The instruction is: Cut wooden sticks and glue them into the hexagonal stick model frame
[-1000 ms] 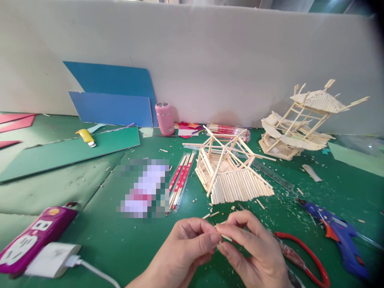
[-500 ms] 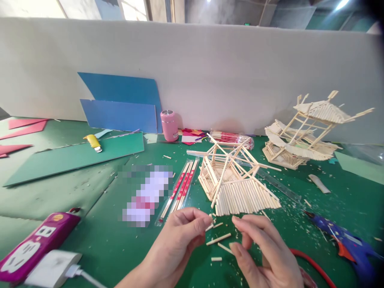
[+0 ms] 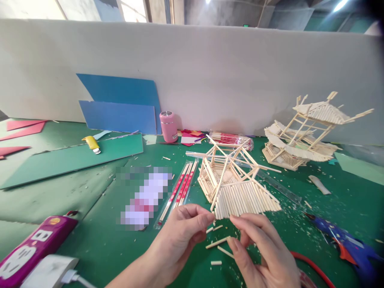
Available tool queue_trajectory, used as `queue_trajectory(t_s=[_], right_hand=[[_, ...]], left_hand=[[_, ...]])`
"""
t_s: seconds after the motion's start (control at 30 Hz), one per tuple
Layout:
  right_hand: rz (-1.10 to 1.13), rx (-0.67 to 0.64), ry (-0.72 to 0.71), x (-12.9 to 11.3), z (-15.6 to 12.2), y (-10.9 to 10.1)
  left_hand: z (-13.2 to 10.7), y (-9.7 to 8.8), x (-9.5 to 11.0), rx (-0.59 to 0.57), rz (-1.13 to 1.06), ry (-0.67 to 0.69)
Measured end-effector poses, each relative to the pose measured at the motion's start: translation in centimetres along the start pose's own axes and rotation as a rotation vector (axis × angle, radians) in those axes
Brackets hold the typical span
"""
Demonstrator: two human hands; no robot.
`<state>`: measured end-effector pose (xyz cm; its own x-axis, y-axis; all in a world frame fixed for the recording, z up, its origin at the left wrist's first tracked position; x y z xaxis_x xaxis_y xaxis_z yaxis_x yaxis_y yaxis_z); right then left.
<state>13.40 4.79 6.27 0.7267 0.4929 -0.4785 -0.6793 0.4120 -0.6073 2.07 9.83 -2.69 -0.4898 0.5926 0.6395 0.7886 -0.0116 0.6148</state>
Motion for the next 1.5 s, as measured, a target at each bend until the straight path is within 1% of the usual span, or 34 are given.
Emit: queue_trajectory(t_s=[0.17, 0.3, 0.43, 0.67, 1.03, 1.33, 1.5], right_hand=[[-0.005, -0.015, -0.015, -0.2, 0.1, 0.0], [-0.103, 0.006, -0.021, -0.3, 0.4, 0.1], [-0.180, 0.032, -0.055, -0.7, 0.9, 0.5], [-0.193, 0.061, -0.065, -0.9, 1.5, 1.1], [-0.204, 0.063, -0.054, -0.8, 1.7, 1.0], [-0.213, 0.038, -0.051, -0.8, 1.8, 1.3], [-0.206, 0.028, -0.052, -0.7, 1.9, 1.4]], left_hand=[[0.2, 0.1, 0.1, -0.004, 0.004, 0.005], [0.2, 0.1, 0.1, -0.010, 0.001, 0.004], [0.1, 0.0, 0.1, 0.006, 0.004, 0.002], [0.1, 0.1, 0.1, 0.012, -0.010, -0.003], [0.3, 0.2, 0.1, -0.010, -0.005, -0.003], [0.1, 0.4, 0.1, -0.020, 0.002, -0.004], [0.1, 0.2, 0.1, 0.003, -0.002, -0.012]])
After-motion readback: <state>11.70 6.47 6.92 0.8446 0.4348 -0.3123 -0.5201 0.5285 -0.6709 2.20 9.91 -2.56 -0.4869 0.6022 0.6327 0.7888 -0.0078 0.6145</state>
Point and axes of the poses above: each hand's wrist, its own z-axis towards the middle knuckle, its own y-axis out of the palm, x = y × z, the point moved 10 cm from there along z, towards the middle knuckle, and after that the axes turned 10 degrees about -z, right-handed, at the moved point
